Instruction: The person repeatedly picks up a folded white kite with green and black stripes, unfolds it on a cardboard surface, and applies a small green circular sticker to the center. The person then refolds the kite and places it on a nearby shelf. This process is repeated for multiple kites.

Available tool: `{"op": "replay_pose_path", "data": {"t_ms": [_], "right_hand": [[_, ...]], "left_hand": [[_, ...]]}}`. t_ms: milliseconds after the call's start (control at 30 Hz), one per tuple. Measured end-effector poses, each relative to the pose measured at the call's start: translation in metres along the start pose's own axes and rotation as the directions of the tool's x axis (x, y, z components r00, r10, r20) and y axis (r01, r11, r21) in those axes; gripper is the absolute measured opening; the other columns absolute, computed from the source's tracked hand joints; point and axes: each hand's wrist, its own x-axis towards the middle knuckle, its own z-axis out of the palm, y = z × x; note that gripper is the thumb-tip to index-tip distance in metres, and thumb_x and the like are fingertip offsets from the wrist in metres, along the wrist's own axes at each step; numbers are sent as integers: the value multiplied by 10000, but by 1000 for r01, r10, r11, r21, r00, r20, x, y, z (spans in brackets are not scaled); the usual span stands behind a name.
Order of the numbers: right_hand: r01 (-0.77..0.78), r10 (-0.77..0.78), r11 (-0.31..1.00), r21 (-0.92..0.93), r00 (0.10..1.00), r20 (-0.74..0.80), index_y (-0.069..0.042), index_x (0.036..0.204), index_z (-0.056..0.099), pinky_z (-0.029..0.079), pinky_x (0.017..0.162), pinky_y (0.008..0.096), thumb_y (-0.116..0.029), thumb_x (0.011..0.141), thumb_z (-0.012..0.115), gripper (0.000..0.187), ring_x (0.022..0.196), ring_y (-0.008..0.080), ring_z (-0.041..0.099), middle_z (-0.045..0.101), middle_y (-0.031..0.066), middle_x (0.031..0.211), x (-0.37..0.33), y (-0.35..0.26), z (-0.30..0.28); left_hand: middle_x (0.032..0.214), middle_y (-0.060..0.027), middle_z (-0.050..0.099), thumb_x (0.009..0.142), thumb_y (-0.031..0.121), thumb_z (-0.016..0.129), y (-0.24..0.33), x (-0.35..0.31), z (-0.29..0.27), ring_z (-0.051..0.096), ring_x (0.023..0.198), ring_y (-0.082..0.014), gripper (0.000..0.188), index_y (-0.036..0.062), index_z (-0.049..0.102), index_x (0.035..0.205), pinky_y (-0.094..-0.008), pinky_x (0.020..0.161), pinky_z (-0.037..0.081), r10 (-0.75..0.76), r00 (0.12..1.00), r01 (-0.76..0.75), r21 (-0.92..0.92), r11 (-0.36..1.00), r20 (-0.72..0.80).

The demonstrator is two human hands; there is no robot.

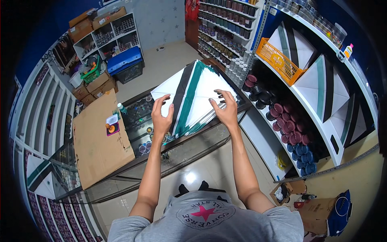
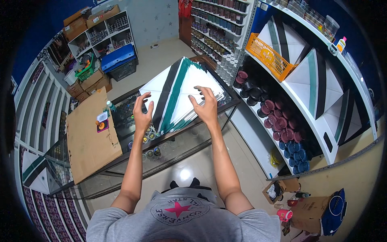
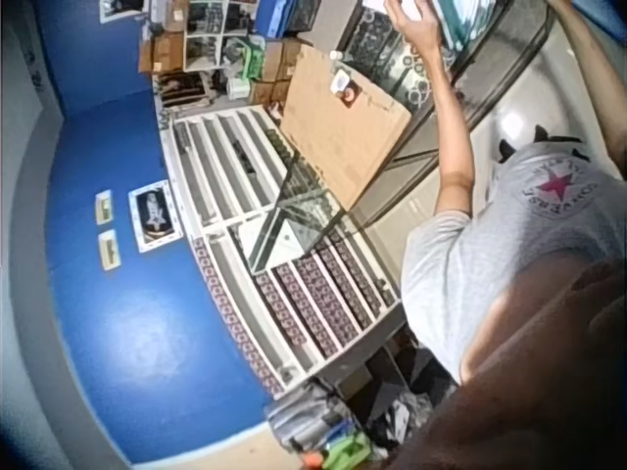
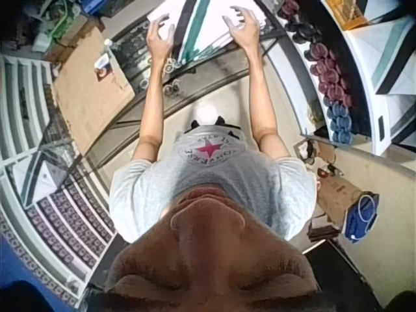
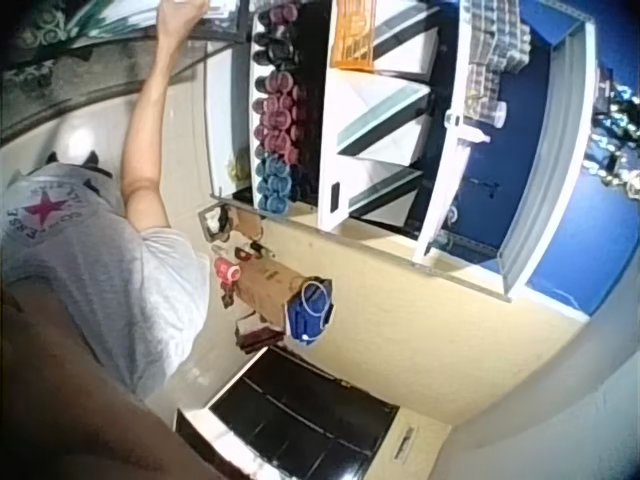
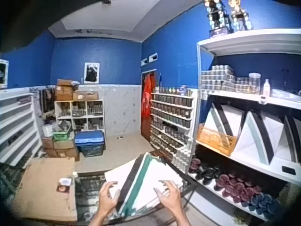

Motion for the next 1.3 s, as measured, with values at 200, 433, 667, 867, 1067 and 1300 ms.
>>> {"op": "replay_pose_path", "data": {"t_ms": [200, 433, 667, 867, 1067, 1300], "right_hand": [[8, -8, 1000, -7, 1000, 8, -52, 1062, 647, 493, 764, 327, -133, 738, 752, 350, 849, 228, 623, 646, 104, 994, 2, 3, 5], [-6, 8, 997, -78, 999, 33, -64, 1072, 637, 481, 828, 361, -79, 696, 744, 391, 938, 293, 603, 616, 127, 1028, -4, 34, 16], [-110, 123, 974, -199, 991, 53, -79, 1074, 639, 467, 879, 392, -77, 678, 737, 408, 1005, 325, 582, 581, 146, 1055, -9, 67, 33], [-164, 183, 965, -207, 981, 72, -86, 1068, 634, 442, 902, 419, -64, 686, 724, 394, 1008, 363, 545, 546, 164, 1042, -6, 80, 41], [-177, 193, 966, -189, 979, 70, -74, 1048, 643, 459, 876, 407, -51, 686, 722, 371, 988, 355, 560, 548, 175, 1042, -1, 87, 47], [-225, 229, 963, -146, 973, 14, -70, 977, 680, 503, 745, 343, -62, 688, 734, 294, 808, 255, 610, 594, 130, 943, 7, 95, 51]], "left_hand": [[1055, -142, 627, 834, 56, 605, -6, 5, -3, 611, 990, -255, 302, 41, 606, 1136, -353, 874, 466, 9, 1000, -9, 3, 1000, -15], [1070, -141, 609, 827, 78, 627, -45, 6, 7, 605, 986, -256, 351, 60, 591, 1175, -358, 856, 480, -67, 997, 66, 29, 997, 35], [1075, -156, 578, 807, 143, 673, -154, 0, 24, 591, 975, -276, 442, 88, 559, 1230, -386, 856, 483, -225, 965, 208, 136, 969, 132], [1091, -191, 569, 792, 181, 679, -223, -4, 28, 565, 1030, -345, 513, 112, 525, 1277, -414, 906, 453, -406, 884, 322, 328, 888, 234], [1087, -193, 576, 794, 189, 674, -249, -13, 29, 577, 1025, -352, 507, 127, 537, 1278, -414, 904, 461, -431, 858, 312, 381, 870, 280], [1021, -174, 586, 784, 179, 674, -256, -18, 31, 594, 962, -321, 467, 118, 578, 1237, -398, 857, 478, -414, 869, 306, 362, 880, 271]]}}
